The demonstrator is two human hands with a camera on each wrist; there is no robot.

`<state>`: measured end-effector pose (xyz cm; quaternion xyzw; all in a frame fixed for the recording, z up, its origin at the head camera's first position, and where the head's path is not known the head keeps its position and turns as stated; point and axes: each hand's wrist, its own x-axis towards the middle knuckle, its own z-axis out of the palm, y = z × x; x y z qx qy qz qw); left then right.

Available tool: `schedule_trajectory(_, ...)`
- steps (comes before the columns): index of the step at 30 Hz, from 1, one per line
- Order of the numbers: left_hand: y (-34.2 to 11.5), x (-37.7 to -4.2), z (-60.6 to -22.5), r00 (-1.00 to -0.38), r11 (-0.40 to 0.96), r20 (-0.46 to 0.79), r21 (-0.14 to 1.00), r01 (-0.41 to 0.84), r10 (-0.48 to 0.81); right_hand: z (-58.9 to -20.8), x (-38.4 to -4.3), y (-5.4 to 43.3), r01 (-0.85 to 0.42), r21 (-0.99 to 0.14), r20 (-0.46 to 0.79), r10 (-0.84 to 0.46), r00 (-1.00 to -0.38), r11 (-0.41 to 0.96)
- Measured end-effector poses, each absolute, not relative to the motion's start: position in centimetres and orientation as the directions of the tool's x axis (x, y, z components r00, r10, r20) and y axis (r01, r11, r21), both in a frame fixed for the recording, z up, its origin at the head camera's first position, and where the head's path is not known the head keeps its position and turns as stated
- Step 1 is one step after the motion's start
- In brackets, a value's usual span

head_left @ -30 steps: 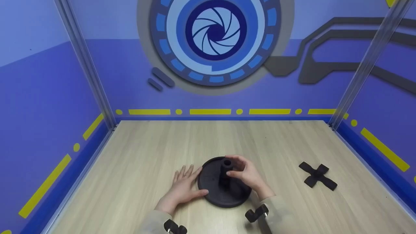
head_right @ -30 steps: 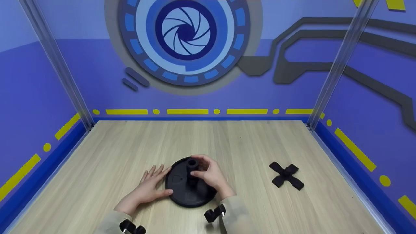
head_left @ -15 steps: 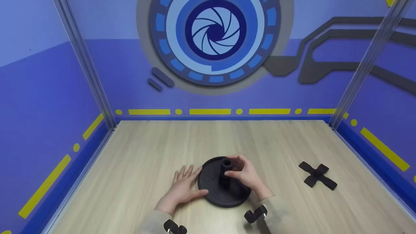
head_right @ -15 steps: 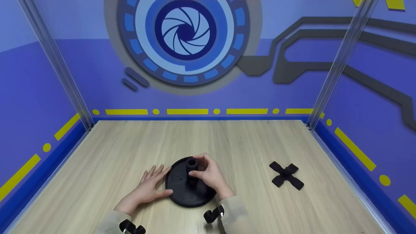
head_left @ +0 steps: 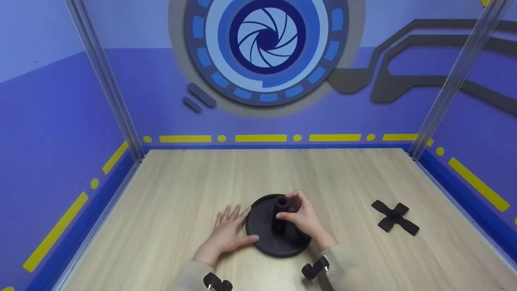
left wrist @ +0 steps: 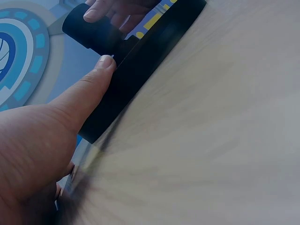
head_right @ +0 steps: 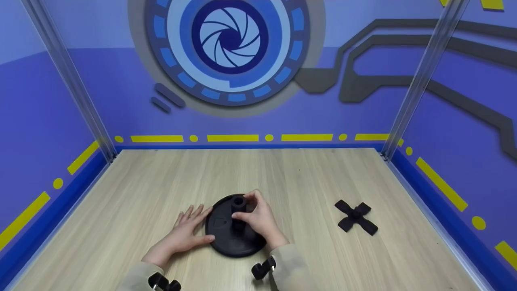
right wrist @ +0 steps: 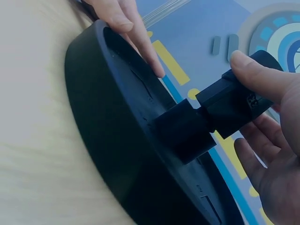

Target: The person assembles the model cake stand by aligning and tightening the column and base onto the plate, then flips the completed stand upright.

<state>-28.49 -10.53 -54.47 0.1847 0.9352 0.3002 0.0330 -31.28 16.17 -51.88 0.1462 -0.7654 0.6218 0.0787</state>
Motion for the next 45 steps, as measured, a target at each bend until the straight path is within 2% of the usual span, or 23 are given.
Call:
schedule_trajectory(5, -10.5, -28.5, -54.4, -0.93, 0.751, 0.044, 0.576, 0.323, 0.366, -51.9, -31.4, 16.3, -0.316, -0.924, 0.291, -0.14, -0.946, 0.216)
schedule_trajectory(10, -10.6, -28.5, -54.4, -0.93, 0.742, 0.041, 0.591, 0.318, 0.366, -51.7, -31.5, 17.0, -0.309, -0.935, 0.268, -0.223, -0.937, 0.174)
schedule_trajectory(17, -10.6, -28.6, -54.4, -0.929, 0.739, 0.047, 0.591, 0.322, 0.368, -51.4, -31.7, 18.1, -0.344, -0.939, 0.308, -0.407, -0.86, 0.018)
schedule_trajectory(21, -10.6, -28.6, -54.5, -0.927, 0.741, 0.052, 0.585, 0.33, 0.372, -51.4, -31.8, 18.3, -0.353, -0.935, 0.326, -0.455, -0.829, -0.026)
schedule_trajectory(40, -10.6, -28.4, -54.3, -0.929, 0.748, 0.049, 0.579, 0.326, 0.367, -51.1, -31.5, 17.8, -0.322, -0.93, 0.255, -0.321, -0.912, 0.175)
schedule_trajectory(45, -10.6, -28.4, -54.4, -0.93, 0.751, 0.051, 0.575, 0.325, 0.364, -51.0, -31.5, 17.6, -0.314, -0.931, 0.252, -0.294, -0.922, 0.188)
